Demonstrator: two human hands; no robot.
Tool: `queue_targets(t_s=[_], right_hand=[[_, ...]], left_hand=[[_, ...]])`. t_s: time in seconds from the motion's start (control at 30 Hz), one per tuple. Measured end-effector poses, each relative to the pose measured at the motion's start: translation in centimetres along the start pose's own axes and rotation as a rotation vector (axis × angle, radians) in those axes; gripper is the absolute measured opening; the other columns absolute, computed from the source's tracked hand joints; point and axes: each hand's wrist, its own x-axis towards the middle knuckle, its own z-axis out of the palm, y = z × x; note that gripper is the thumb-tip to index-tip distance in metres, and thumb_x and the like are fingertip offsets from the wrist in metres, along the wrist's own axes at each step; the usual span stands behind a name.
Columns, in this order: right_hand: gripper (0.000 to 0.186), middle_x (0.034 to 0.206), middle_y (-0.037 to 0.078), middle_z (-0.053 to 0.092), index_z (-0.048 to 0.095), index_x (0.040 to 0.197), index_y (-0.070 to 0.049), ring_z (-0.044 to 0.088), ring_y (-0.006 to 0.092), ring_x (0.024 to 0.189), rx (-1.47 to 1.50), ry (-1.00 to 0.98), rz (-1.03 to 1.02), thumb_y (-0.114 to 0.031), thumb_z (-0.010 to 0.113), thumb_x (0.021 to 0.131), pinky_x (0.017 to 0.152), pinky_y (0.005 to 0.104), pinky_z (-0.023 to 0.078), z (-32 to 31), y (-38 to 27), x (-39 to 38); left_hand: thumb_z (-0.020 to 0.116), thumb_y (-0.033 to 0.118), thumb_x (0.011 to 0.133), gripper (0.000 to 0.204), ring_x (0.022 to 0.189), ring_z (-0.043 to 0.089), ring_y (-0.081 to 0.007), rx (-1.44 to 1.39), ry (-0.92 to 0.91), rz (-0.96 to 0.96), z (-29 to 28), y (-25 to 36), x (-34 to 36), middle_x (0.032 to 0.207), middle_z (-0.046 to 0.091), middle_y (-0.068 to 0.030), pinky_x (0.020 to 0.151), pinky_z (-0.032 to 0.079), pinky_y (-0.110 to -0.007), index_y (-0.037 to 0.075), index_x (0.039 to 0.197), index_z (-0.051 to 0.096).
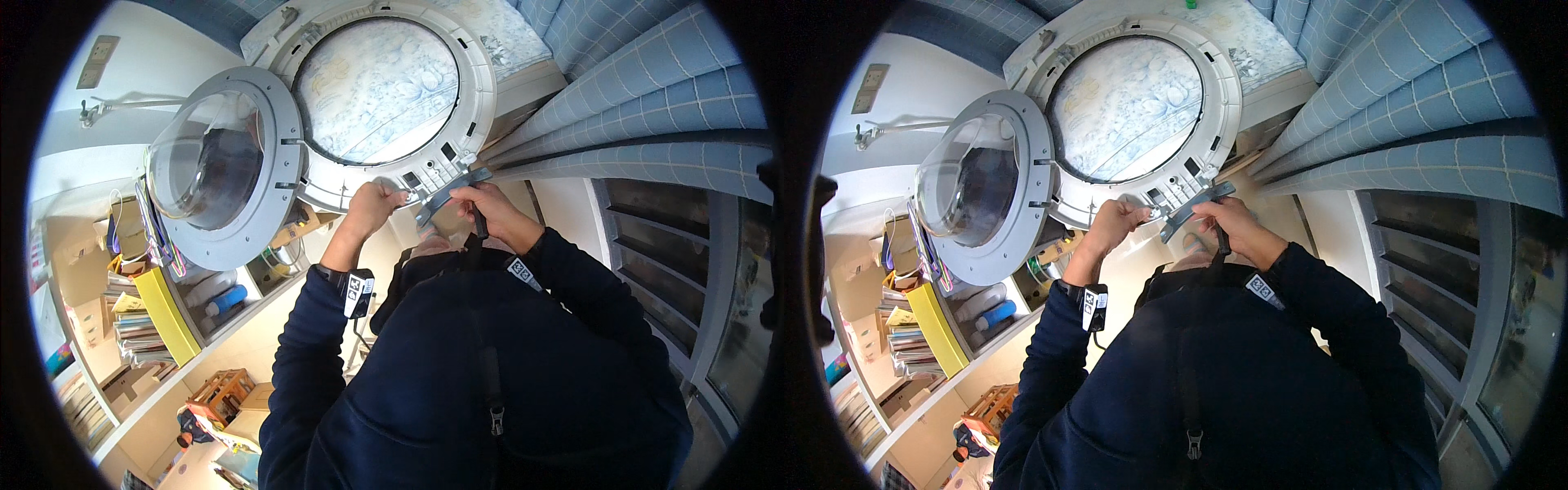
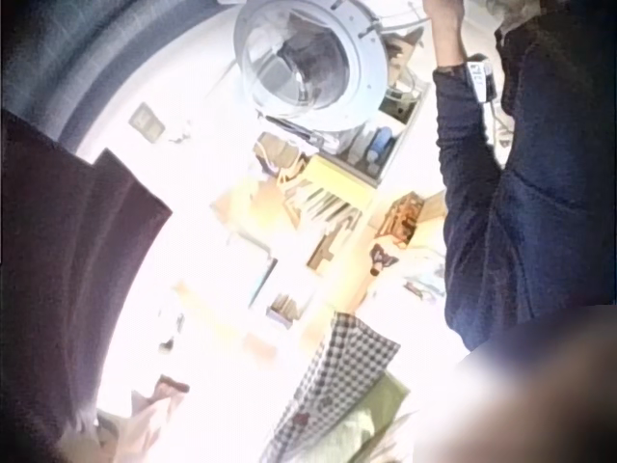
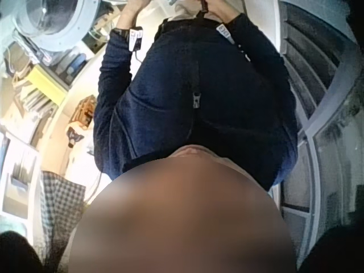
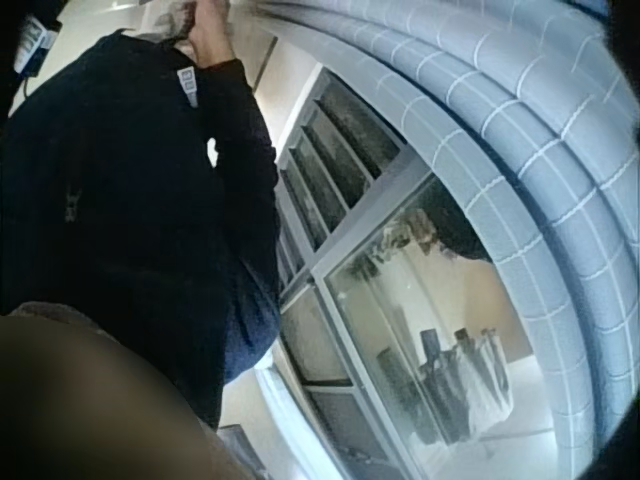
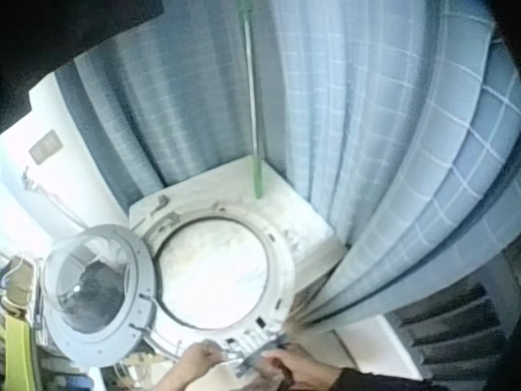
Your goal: The person uses a screwdriver to remove screws from the washing machine door frame, detaches the door, and then reattaches it by aligning the hinges and fastening the screws. The person works on the door assembly while standing in front of the machine.
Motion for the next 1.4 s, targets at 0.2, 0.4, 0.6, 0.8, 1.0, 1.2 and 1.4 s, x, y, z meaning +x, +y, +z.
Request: queue_targets(t_s=[0.2,0.4,0.6,0.8,1.0,1.2,1.4], right_hand=[[0.020,0.088,0.008,0.070,0.065,0.098,-0.005,0.057,0.0098,0.060,-0.003,0.000,0.015,-0.020,0.070,0.085,0.048,0.0221,0.041,0.2,-0.4,-0.1],[0.020,0.089,0.007,0.070,0.065,0.099,-0.006,0.056,0.0099,0.059,0.017,-0.015,0.047,-0.021,0.070,0.086,0.049,0.0224,0.040,0.0,-0.7,-0.2],[0.019,0.086,0.007,0.069,0.065,0.096,-0.004,0.056,0.0094,0.059,-0.024,0.006,0.020,-0.020,0.069,0.086,0.048,0.0223,0.040,-0.1,-0.3,0.4],[0.018,0.085,0.007,0.069,0.065,0.093,-0.003,0.057,0.0087,0.056,-0.022,0.024,0.026,-0.019,0.070,0.086,0.047,0.0221,0.040,-0.3,-0.2,0.3],[0.021,0.081,0.004,0.068,0.066,0.095,-0.004,0.057,0.0074,0.054,-0.116,-0.022,0.005,-0.022,0.071,0.086,0.044,0.0203,0.039,-0.6,-0.4,0.1],[0.022,0.085,0.008,0.069,0.065,0.100,-0.002,0.060,0.0120,0.057,-0.103,-0.029,-0.029,-0.018,0.070,0.085,0.048,0.0243,0.042,-0.4,-0.7,0.4],[0.024,0.084,0.013,0.068,0.059,0.102,0.001,0.062,0.0169,0.054,-0.055,-0.025,-0.111,-0.011,0.069,0.083,0.046,0.0279,0.046,0.3,-1.2,0.1]], left_hand=[[0.070,0.032,0.089,0.036,0.052,0.041,-0.0095,-0.034,-0.001,0.026,-0.2,0.7,-0.4,0.051,0.050,-0.0004,0.049,0.036,-0.029,0.001,0.072,0.071],[0.069,0.031,0.090,0.033,0.050,0.044,-0.0089,-0.004,-0.053,0.015,-0.6,1.4,0.1,0.052,0.055,-0.0012,0.050,0.038,-0.029,0.002,0.074,0.073],[0.067,0.031,0.089,0.033,0.047,0.054,-0.0131,-0.065,-0.105,-0.036,-1.1,1.5,1.0,0.051,0.059,-0.0024,0.051,0.042,-0.029,0.006,0.068,0.071],[0.067,0.027,0.091,0.033,0.043,0.048,-0.0094,-0.025,-0.078,-0.005,-1.2,2.4,0.3,0.048,0.055,-0.0008,0.046,0.037,-0.027,0.003,0.068,0.070],[0.070,0.031,0.086,0.031,0.048,0.055,-0.0162,0.038,-0.024,0.032,-1.3,3.2,-0.7,0.053,0.059,-0.0057,0.052,0.043,-0.031,0.004,0.071,0.069],[0.071,0.015,0.086,0.014,0.060,0.053,-0.0115,-0.164,0.138,0.396,1.4,5.9,0.3,0.066,0.059,-0.0043,0.056,0.043,-0.026,0.001,0.085,0.069],[0.076,0.016,0.075,0.016,0.069,0.062,-0.0304,0.023,0.198,0.605,3.4,10.6,4.0,0.074,0.062,-0.0126,0.062,0.048,-0.038,0.003,0.078,0.066]])
